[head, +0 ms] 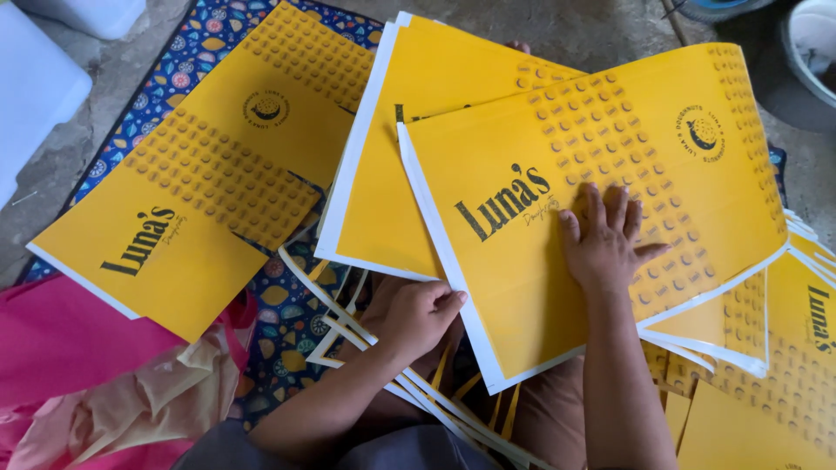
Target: Organizing and stacking printed paper sheets for packaging
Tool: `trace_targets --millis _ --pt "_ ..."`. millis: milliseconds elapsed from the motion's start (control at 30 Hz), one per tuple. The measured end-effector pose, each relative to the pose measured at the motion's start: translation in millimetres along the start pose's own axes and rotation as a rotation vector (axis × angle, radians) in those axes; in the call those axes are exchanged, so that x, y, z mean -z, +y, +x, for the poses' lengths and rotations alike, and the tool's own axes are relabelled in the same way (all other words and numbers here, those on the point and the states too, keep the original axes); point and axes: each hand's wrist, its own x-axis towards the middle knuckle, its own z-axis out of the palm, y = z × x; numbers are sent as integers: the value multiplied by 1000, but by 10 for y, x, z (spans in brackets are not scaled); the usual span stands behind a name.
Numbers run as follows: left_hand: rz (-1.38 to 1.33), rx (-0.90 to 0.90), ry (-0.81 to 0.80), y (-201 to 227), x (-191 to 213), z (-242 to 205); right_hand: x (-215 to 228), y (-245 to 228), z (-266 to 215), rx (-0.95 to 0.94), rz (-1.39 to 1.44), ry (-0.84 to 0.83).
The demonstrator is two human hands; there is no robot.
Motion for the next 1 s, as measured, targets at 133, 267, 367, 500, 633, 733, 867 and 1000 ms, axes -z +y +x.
trace_targets --millis 133,267,367,500,633,733,867,1000 --pt "-28 -48 81 -157 -187 -45 -42 33 -22 -13 -7 -1" --pt "-138 -181 148 -36 -166 -63 -25 6 -21 -12 -11 -3" --pt "-176 -230 185 -31 -216 -65 4 -9 -10 -17 -8 -4" --pt "-234 -255 214 -17 -204 -110 -31 3 -13 -22 -7 2" --pt "-127 -252 289 21 -102 -137 35 -26 -5 -25 -12 -3" --pt "-118 -186 292 0 -28 -160 78 -52 14 -37 -9 -33" --pt "-350 181 111 -101 -129 -240 37 -55 13 -22 -5 -24" --pt "-325 242 102 -19 -41 -89 96 -53 10 -30 -39 -56"
